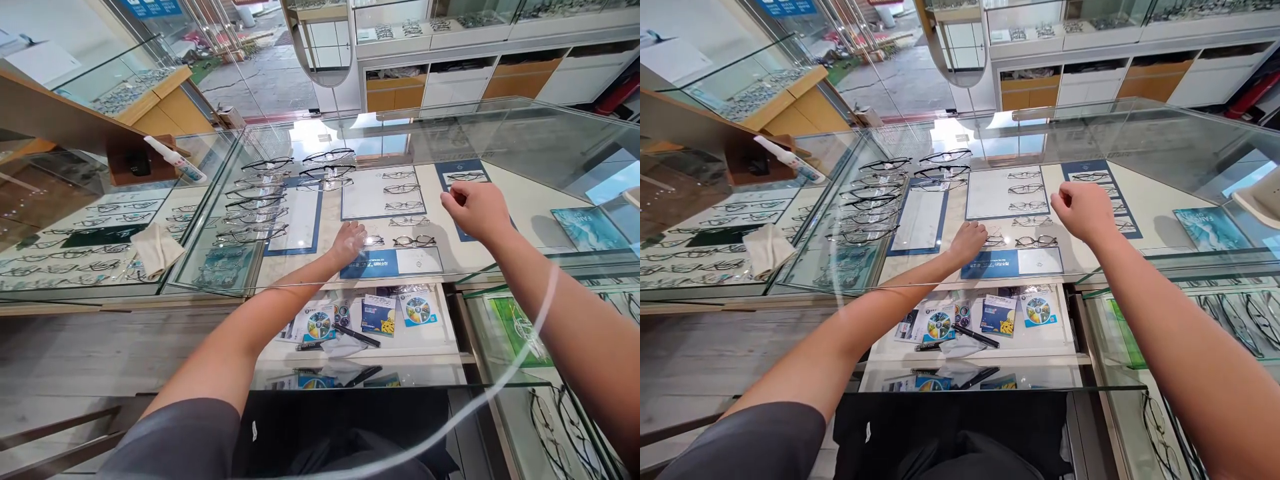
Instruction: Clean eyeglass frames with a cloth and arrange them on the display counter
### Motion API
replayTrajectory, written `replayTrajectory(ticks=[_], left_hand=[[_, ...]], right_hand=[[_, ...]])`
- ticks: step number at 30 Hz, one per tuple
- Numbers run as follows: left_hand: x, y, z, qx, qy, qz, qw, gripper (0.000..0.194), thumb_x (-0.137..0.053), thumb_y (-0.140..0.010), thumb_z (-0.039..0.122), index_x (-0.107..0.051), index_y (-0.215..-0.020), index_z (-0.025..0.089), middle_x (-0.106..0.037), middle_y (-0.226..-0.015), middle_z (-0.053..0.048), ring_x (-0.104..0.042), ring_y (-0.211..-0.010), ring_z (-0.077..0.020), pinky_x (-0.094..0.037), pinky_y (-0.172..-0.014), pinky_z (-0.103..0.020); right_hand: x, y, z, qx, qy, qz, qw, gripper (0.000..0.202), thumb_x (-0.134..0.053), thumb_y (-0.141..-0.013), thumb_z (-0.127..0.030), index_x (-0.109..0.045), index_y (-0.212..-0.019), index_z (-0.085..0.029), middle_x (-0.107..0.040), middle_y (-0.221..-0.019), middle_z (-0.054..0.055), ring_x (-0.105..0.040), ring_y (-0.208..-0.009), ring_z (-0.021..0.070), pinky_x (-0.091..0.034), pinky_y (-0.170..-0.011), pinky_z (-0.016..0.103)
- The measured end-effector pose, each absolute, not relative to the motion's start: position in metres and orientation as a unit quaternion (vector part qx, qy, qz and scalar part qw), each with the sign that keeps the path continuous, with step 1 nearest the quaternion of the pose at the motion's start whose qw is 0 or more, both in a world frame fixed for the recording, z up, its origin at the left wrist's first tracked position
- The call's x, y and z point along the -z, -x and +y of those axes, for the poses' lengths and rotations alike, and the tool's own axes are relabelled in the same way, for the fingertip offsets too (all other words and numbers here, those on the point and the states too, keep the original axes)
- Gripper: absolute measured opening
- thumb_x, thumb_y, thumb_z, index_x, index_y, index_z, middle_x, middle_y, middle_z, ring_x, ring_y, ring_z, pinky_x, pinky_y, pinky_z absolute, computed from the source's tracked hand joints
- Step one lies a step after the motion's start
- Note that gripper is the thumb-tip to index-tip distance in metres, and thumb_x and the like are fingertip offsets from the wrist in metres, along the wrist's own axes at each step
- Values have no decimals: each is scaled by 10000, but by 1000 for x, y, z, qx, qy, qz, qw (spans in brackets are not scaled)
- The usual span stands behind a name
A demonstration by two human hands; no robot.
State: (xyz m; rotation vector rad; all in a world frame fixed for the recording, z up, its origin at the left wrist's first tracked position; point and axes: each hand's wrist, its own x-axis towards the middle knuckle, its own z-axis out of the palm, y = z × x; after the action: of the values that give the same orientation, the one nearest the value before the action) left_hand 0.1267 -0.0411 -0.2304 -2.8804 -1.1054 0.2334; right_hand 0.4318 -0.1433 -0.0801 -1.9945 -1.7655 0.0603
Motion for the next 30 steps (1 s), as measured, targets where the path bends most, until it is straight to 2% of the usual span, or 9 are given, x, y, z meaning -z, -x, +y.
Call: replayTrajectory(ticks=[6, 11, 20, 25, 30], left_hand=[[231, -122, -42, -90, 933, -349, 18, 270, -539, -951, 47, -767, -1056, 146, -732, -1167, -173, -586, -1178, -318, -371, -979, -457], [233, -118, -45, -99, 934, -343, 16, 227, -612, -934, 128, -785, -1073, 176, -743, -1182, -174, -585, -1191, -342, -375, -976, -467], [234, -117, -42, -101, 937, -334, 14, 220, -599, -978, 195, -806, -1051, 178, -765, -1189, -183, -593, -1202, -355, -386, -1007, -488], [226, -116, -44, -96, 935, -340, 12, 335, -537, -1054, 374, -802, -1056, 170, -758, -1208, -176, -567, -1224, -360, -367, -1033, -492], [221, -116, -41, -65, 934, -351, 17, 408, -475, -1074, 392, -797, -1112, 146, -729, -1228, -203, -530, -1233, -378, -351, -1047, -518]], right_hand=[[80, -431, -143, -18, 729, -642, 237, 386, -593, -946, -430, -420, -653, -247, -546, -606, 48, -451, -624, 216, -268, -632, 375], [80, -431, -144, -16, 726, -645, 239, 411, -586, -959, -468, -416, -657, -249, -537, -595, 52, -439, -612, 216, -265, -629, 372], [78, -429, -145, -28, 733, -637, 236, 379, -604, -942, -389, -402, -655, -245, -535, -610, 46, -450, -629, 218, -272, -644, 381], [81, -431, -145, -23, 732, -639, 237, 400, -604, -957, -425, -402, -662, -246, -534, -605, 47, -453, -625, 219, -274, -639, 376], [82, -432, -143, -21, 731, -642, 230, 397, -586, -965, -455, -425, -667, -249, -546, -610, 55, -494, -658, 234, -269, -641, 376]])
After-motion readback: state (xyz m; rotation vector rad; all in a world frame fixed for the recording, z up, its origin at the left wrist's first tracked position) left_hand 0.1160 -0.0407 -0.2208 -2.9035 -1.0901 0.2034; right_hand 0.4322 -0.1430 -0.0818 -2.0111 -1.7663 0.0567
